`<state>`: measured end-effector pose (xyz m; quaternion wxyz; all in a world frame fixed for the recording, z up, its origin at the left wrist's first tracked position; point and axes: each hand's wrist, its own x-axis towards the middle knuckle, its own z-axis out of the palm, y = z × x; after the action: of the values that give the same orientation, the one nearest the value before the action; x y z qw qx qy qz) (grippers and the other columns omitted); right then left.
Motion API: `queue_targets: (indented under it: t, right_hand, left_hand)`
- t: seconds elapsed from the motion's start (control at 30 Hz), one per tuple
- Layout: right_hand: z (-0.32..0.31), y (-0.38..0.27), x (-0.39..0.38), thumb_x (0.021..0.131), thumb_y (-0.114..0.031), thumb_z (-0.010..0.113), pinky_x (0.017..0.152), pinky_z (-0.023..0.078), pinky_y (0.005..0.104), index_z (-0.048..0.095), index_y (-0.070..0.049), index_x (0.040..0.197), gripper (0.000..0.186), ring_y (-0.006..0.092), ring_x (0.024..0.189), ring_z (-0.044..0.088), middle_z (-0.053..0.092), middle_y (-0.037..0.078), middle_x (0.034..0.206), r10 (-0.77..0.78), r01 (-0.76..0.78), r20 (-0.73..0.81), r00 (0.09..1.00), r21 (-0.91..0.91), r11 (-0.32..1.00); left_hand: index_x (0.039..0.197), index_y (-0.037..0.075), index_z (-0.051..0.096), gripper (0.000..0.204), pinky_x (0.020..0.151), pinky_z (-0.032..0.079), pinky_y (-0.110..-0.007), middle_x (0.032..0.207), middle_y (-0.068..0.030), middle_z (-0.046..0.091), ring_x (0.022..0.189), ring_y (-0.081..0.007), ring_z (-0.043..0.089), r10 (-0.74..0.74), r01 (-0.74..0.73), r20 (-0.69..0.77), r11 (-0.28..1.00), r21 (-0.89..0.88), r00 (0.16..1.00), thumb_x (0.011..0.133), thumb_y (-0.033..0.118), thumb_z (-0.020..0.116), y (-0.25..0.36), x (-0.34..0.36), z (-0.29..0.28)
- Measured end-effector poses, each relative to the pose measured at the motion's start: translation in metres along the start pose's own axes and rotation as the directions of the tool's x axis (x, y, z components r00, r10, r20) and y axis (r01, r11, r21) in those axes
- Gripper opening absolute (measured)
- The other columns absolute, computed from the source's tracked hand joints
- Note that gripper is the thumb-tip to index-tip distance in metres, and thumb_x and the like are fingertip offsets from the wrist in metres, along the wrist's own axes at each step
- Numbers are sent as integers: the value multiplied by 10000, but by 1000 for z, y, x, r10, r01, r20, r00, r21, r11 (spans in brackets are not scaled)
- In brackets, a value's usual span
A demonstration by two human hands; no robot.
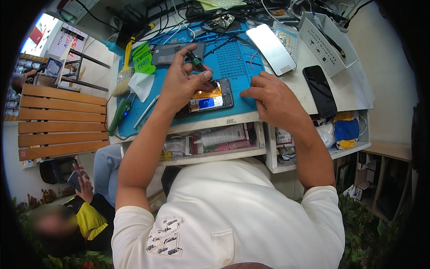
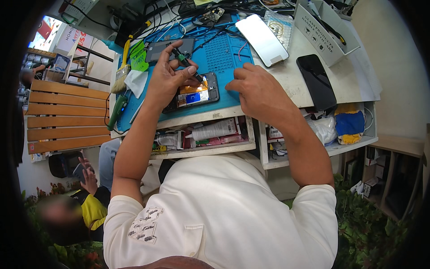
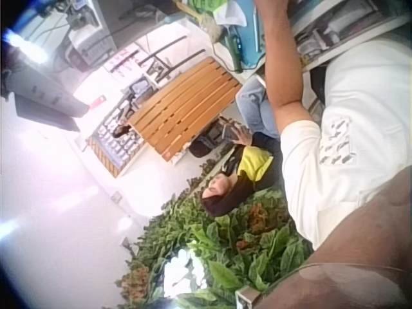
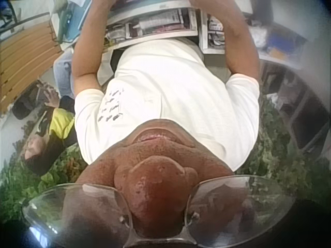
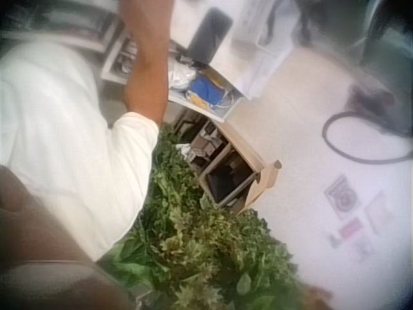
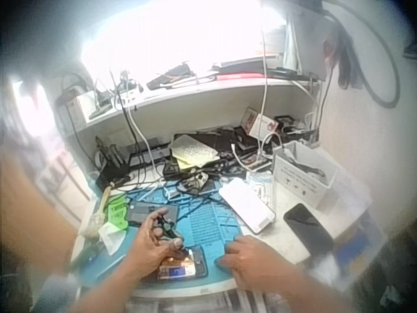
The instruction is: The person is repairing a mobile phone by reassembling internal parts, applying adhesive to the frame, and preparing to attach the back panel.
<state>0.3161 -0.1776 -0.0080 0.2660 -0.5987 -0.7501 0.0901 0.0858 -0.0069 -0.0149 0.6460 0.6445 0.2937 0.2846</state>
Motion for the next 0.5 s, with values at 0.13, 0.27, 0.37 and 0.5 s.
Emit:
queue_targets:
  t: [0.13,0.27,0.37,0.5]
  right_hand:
    - [0,-1,0,807,125,675,913,558,424,847,-35,1087,366,293,986,630,685,110,976,9,-9,6,1000,-2,1000]
    - [0,1,0,805,123,673,917,559,423,847,-35,1087,367,293,989,631,685,110,977,10,-10,8,1000,0,1000]
    - [0,0,0,802,123,672,921,560,425,847,-37,1088,372,293,990,632,687,111,980,8,-8,11,1000,-4,1000]
    - [1,1,0,800,124,672,923,561,427,846,-36,1087,372,292,991,633,691,110,984,6,-6,10,1000,-1,1000]
  left_hand:
    - [1671,-6,272,907,835,730,-394,1140,-178,745,955,-253,807,6,-6,2,1000,4,1000,976,84,847,1,-1,1]
    - [1671,-7,271,903,834,730,-395,1141,-177,744,959,-251,807,11,-11,1,1000,5,1000,979,82,843,-1,0,-1]
    - [1671,-12,266,898,834,730,-399,1141,-175,743,959,-251,809,18,-18,-7,1000,16,1000,983,76,836,-1,-1,0]
    - [1667,-22,262,892,833,732,-405,1144,-172,740,966,-264,815,10,-10,-13,1000,5,1000,985,67,830,0,-1,0]
